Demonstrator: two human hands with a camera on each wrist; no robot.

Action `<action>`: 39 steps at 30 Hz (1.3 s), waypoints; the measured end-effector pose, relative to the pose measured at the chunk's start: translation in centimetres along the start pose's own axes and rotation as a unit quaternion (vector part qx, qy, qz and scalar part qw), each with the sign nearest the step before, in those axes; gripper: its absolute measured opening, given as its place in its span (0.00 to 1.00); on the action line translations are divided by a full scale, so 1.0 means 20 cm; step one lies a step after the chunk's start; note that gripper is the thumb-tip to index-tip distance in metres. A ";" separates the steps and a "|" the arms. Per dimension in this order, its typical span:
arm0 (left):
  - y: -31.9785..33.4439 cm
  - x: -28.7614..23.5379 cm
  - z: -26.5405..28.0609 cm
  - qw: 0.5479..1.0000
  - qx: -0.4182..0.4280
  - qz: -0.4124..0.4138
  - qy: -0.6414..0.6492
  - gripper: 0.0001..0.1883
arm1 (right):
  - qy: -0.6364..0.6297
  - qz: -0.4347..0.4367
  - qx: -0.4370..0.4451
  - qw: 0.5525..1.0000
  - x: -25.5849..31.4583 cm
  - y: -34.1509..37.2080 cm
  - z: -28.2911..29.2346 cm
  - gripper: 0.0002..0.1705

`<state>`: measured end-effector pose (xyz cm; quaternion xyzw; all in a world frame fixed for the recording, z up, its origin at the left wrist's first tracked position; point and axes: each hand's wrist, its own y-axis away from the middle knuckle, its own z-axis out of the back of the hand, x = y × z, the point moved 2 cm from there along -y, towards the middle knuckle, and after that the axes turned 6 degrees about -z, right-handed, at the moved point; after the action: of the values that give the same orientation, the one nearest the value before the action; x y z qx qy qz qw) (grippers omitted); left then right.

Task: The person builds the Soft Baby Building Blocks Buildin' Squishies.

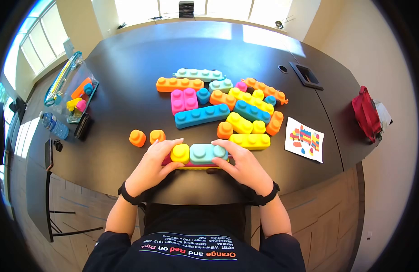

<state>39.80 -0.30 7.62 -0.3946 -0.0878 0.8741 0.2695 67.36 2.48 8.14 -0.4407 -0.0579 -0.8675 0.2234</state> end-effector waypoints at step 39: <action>-0.16 -0.14 0.00 0.996 0.007 -0.084 -0.021 0.30 | 0.089 -0.010 0.012 0.996 -0.03 0.03 -0.05 0.31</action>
<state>42.67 0.81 10.64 -0.3660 -0.1201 0.8569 0.3425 67.19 1.79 7.02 -0.3587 -0.0524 -0.9045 0.2246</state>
